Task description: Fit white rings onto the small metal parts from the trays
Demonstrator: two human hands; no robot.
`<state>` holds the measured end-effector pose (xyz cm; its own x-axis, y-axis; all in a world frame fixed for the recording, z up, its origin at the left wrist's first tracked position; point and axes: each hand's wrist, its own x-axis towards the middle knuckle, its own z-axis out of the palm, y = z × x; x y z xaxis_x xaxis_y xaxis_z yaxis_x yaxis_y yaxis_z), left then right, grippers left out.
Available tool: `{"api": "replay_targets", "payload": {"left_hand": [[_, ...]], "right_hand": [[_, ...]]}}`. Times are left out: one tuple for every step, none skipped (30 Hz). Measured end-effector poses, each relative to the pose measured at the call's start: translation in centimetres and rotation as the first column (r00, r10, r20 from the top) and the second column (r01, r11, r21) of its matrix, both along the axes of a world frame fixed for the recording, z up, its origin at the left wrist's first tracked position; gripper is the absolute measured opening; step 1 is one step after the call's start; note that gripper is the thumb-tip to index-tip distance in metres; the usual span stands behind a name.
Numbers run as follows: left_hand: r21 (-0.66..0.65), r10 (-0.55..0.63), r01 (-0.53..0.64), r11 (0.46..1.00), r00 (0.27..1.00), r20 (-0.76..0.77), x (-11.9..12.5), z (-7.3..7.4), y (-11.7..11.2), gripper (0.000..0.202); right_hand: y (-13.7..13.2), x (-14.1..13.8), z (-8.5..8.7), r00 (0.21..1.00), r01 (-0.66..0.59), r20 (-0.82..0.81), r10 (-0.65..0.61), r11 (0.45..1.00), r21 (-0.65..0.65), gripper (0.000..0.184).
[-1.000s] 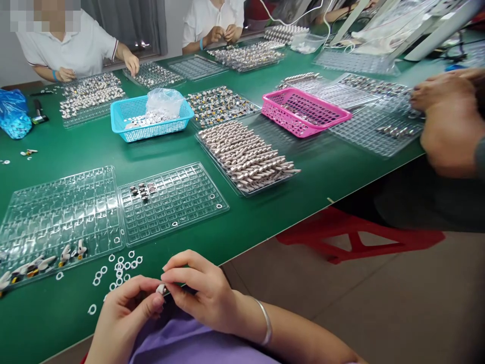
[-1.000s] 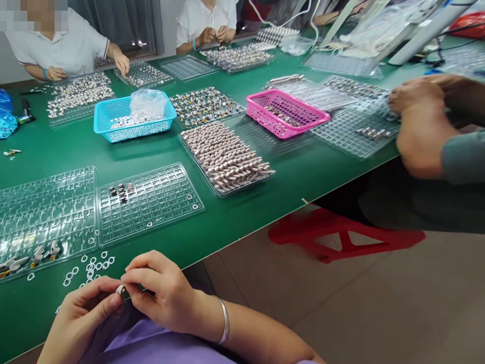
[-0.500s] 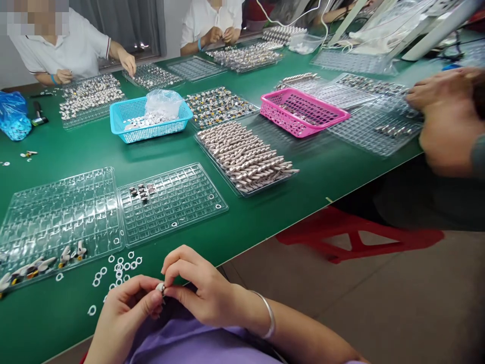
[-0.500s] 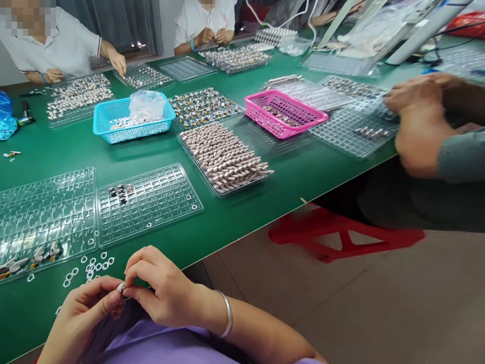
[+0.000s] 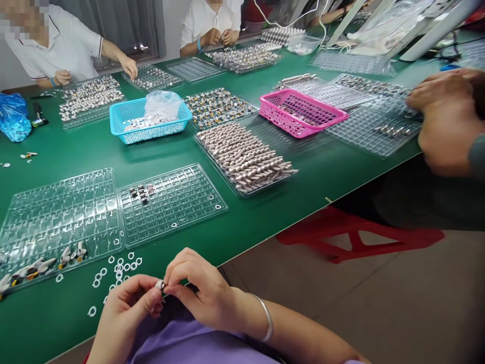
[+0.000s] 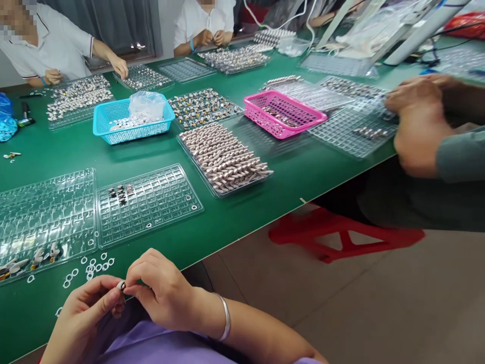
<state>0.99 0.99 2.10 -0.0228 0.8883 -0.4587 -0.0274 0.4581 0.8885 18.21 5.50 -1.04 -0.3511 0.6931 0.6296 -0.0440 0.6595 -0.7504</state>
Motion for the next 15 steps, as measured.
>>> {"api": "replay_targets", "payload": {"left_hand": [[0.017, -0.02, 0.021, 1.0, 0.999, -0.028, -0.1, -0.1, 0.0, 0.025], [0.034, -0.038, 0.04, 0.999, 0.998, -0.059, -0.3, -0.2, 0.0, 0.025], [0.05, -0.049, 0.053, 0.997, 0.995, -0.088, -0.4, -0.2, 0.0, 0.024], [0.061, -0.055, 0.062, 0.996, 0.992, -0.113, -0.5, -0.3, 0.0, 0.024], [0.066, -0.058, 0.067, 0.996, 0.99, -0.129, -0.6, -0.4, 0.0, 0.024], [0.066, -0.064, 0.073, 0.995, 0.989, -0.135, -0.6, -0.4, 0.0, 0.024], [0.063, -0.071, 0.08, 0.995, 0.989, -0.132, -0.7, -0.5, 0.0, 0.023], [0.058, -0.083, 0.091, 0.994, 0.989, -0.121, -0.7, -0.6, -0.1, 0.023], [0.055, -0.097, 0.103, 0.993, 0.99, -0.102, -0.7, -0.7, -0.1, 0.023], [0.052, -0.104, 0.108, 0.993, 0.991, -0.082, -0.8, -0.8, -0.1, 0.023], [0.051, -0.102, 0.106, 0.993, 0.993, -0.066, -0.8, -0.8, -0.1, 0.022], [0.05, -0.101, 0.104, 0.993, 0.993, -0.059, -0.7, -0.8, -0.1, 0.022], [0.048, -0.099, 0.102, 0.994, 0.993, -0.062, -0.7, -0.6, 0.0, 0.021], [0.045, -0.103, 0.106, 0.993, 0.992, -0.076, -0.7, -0.5, 0.0, 0.022], [0.042, -0.113, 0.117, 0.992, 0.989, -0.095, -0.6, -0.3, 0.1, 0.022]], "right_hand": [[0.0, 0.0, 0.0, 1.0, -0.001, -0.001, 0.001, 1.0, -0.023, 0.009], [-0.1, -0.1, -0.1, 1.0, -0.003, 0.0, 0.003, 0.999, -0.046, 0.009], [-0.1, -0.1, -0.1, 1.0, -0.005, 0.005, 0.006, 0.997, -0.071, 0.009], [-0.2, -0.1, -0.2, 1.0, -0.008, 0.01, 0.009, 0.995, -0.099, 0.009], [-0.2, -0.1, -0.2, 1.0, -0.015, 0.014, 0.017, 0.991, -0.131, 0.009], [-0.2, 0.0, -0.3, 0.999, -0.025, 0.015, 0.028, 0.984, -0.174, 0.009], [-0.2, 0.1, -0.3, 0.999, -0.042, 0.013, 0.047, 0.973, -0.226, 0.009], [-0.1, 0.1, -0.3, 0.998, -0.064, 0.008, 0.07, 0.956, -0.286, 0.009], [0.0, 0.2, -0.2, 0.995, -0.093, 0.0, 0.099, 0.934, -0.346, 0.009], [0.1, 0.3, -0.2, 0.991, -0.125, -0.009, 0.132, 0.908, -0.4, 0.01], [0.2, 0.4, -0.1, 0.986, -0.154, -0.013, 0.166, 0.883, -0.444, 0.01], [0.4, 0.5, 0.1, 0.982, -0.173, -0.01, 0.191, 0.864, -0.474, 0.011], [0.5, 0.6, 0.2, 0.978, -0.18, 0.001, 0.207, 0.852, -0.491, 0.011], [0.7, 0.7, 0.3, 0.977, -0.176, 0.018, 0.213, 0.848, -0.499, 0.012], [0.8, 0.8, 0.5, 0.977, -0.163, 0.039, 0.21, 0.851, -0.5, 0.013]]}}
